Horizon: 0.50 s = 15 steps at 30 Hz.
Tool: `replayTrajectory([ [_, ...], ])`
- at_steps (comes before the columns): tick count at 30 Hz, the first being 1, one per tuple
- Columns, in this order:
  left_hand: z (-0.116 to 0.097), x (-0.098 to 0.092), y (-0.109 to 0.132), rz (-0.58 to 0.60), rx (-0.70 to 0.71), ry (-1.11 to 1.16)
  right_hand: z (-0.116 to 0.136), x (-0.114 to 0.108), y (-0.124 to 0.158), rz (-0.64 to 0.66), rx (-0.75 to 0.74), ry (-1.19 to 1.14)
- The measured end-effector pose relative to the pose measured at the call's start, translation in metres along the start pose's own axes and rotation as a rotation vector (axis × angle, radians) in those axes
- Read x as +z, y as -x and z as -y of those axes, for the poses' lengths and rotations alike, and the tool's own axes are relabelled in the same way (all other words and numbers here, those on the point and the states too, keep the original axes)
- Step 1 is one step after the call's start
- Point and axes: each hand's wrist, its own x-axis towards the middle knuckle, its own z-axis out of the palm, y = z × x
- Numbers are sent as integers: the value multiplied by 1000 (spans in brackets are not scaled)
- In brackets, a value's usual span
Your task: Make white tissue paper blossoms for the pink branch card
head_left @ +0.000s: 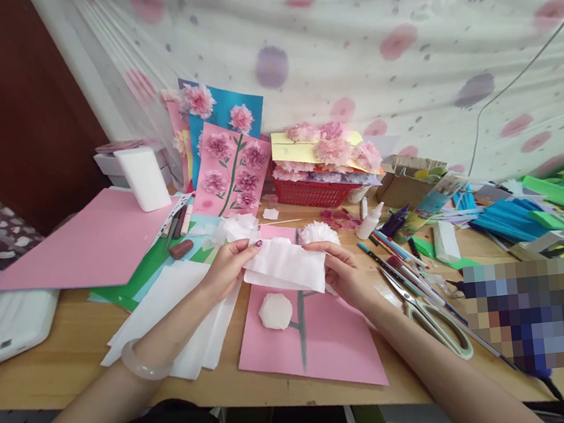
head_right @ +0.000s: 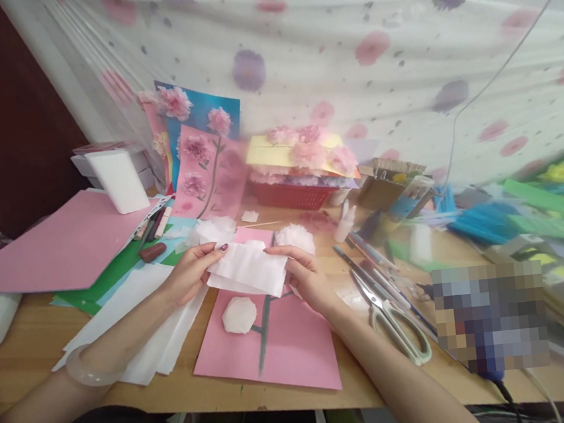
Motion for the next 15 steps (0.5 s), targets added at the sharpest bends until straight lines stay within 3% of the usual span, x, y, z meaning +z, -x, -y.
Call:
replayTrajectory([
  [7,-3,3,2,-82,-36,125,2,2,3,-43,-64,92],
  [15,-4,-1,3,-3,21,59,2,2,6,-46,-127,259],
])
